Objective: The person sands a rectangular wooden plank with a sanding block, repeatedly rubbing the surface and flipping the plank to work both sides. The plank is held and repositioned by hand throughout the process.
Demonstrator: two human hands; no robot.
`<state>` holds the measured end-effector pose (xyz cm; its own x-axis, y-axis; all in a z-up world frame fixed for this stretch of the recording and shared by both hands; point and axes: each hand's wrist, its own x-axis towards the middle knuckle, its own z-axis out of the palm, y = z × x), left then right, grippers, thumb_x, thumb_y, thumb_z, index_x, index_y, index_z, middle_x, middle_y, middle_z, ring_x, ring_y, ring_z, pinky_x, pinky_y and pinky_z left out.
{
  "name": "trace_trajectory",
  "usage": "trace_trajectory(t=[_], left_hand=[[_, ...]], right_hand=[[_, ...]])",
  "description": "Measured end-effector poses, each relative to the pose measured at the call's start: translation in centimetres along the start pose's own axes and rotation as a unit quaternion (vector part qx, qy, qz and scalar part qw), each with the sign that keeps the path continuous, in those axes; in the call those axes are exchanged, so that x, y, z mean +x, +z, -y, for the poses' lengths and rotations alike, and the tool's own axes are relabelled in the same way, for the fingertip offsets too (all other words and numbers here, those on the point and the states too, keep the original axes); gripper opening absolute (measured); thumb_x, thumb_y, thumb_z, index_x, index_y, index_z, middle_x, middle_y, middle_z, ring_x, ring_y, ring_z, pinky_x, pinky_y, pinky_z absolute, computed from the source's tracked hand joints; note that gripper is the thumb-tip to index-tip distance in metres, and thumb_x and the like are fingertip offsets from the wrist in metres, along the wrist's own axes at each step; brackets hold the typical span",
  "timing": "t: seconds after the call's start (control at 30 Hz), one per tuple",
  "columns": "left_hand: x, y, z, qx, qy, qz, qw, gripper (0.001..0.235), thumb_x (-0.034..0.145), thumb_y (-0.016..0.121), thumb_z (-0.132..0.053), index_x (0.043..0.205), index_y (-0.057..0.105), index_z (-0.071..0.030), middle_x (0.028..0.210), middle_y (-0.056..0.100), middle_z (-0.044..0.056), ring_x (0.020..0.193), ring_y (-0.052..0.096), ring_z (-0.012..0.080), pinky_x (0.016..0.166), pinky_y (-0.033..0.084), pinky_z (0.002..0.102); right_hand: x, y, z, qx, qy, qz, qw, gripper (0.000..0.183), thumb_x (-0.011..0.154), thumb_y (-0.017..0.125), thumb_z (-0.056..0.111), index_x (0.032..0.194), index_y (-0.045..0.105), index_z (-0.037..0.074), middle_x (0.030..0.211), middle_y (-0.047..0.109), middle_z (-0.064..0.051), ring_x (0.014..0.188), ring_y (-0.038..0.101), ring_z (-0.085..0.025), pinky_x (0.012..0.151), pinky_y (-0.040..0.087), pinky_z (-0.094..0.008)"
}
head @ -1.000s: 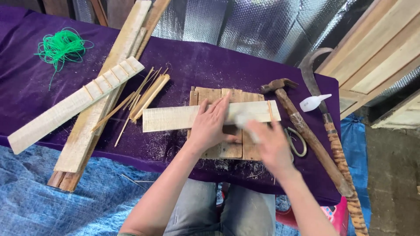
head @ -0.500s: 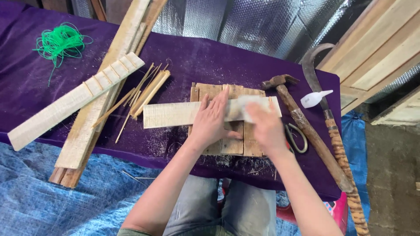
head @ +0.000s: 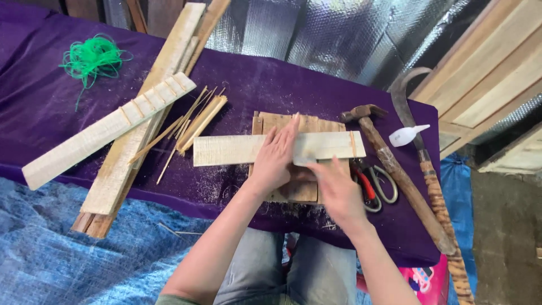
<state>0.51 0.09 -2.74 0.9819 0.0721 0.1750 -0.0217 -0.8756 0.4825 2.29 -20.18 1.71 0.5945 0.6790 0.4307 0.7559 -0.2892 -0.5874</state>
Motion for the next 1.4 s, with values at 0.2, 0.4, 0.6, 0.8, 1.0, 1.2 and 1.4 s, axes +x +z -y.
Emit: trace_trajectory(t=[0.2,0.4,0.6,0.8,1.0,1.2,1.4], left_hand=[[-1.4,-3.8,-1.3,-0.301,0.024,-0.069,0.951,0.146,0.053,0.098,-0.051,0.166,0.011,-0.015,0.159,0.042,0.018,0.149,0.035,0.0387,0.126,0.021,0.058],[-4.6,-4.8,-3.2,-0.361,-0.048,-0.087,0.927,0.039,0.083,0.082,-0.033,0.12,0.074,-0.024,0.102,0.079,-0.003,0.103,0.075,0.0192,0.096,0.059,0.038],[-10.8,-10.8,-0.2,-0.453,-0.188,-0.247,0.835,0.02,0.095,0.073,-0.015,0.114,0.077,-0.009,0.098,0.078,0.015,0.093,0.075,0.0252,0.086,0.062,0.042],[-14.1,-9.1,-0.3,-0.351,-0.061,-0.138,0.924,0.02,0.082,0.08,-0.005,0.102,0.081,-0.008,0.088,0.081,0.014,0.086,0.078,0.0337,0.079,0.06,0.045],[-12.5,-5.1,-4.2,-0.398,0.003,-0.061,0.915,0.017,0.083,0.082,-0.011,0.1,0.078,-0.008,0.089,0.081,0.008,0.089,0.078,0.0257,0.079,0.061,0.038],[-9.6,-1.4,-8.2,-0.458,0.055,0.022,0.887,0.016,0.091,0.076,-0.013,0.106,0.079,-0.013,0.095,0.081,0.003,0.091,0.077,0.0211,0.083,0.061,0.036],[-6.9,-2.3,-11.2,-0.362,0.096,0.007,0.927,0.019,0.091,0.074,-0.011,0.11,0.074,-0.009,0.1,0.079,0.011,0.094,0.076,0.0321,0.083,0.061,0.046]], right_hand=[[0.5,-1.0,2.2,0.335,0.31,-0.181,0.871,0.031,0.103,0.054,0.012,0.134,0.062,0.009,0.126,0.071,-0.01,0.117,0.066,-0.02,0.111,0.049,-0.044],[-0.9,1.3,1.3,0.317,0.294,-0.148,0.889,0.029,0.102,0.059,0.008,0.131,0.065,0.005,0.113,0.075,-0.012,0.1,0.069,-0.015,0.086,0.062,-0.038],[-3.0,0.8,1.8,0.301,0.268,-0.112,0.908,0.023,0.102,0.056,0.004,0.122,0.066,0.0,0.093,0.078,-0.019,0.082,0.075,-0.022,0.073,0.063,-0.031],[-5.1,3.5,3.7,0.4,0.231,-0.035,0.886,0.079,0.088,0.071,0.007,0.157,0.033,0.009,0.142,0.055,-0.014,0.128,0.054,-0.027,0.101,0.051,-0.039],[-7.6,0.1,2.0,0.281,0.293,-0.1,0.909,0.024,0.094,0.067,0.001,0.116,0.074,0.004,0.101,0.074,-0.006,0.097,0.065,-0.014,0.094,0.055,-0.034],[-13.5,-1.3,-3.1,0.341,0.327,-0.117,0.874,0.043,0.082,0.076,-0.006,0.124,0.069,0.002,0.101,0.076,-0.008,0.093,0.066,-0.013,0.087,0.054,-0.031],[-13.9,-7.2,-4.5,0.233,0.382,-0.197,0.872,0.04,0.091,0.068,-0.001,0.13,0.064,0.003,0.108,0.071,-0.011,0.101,0.062,-0.017,0.096,0.05,-0.036]])
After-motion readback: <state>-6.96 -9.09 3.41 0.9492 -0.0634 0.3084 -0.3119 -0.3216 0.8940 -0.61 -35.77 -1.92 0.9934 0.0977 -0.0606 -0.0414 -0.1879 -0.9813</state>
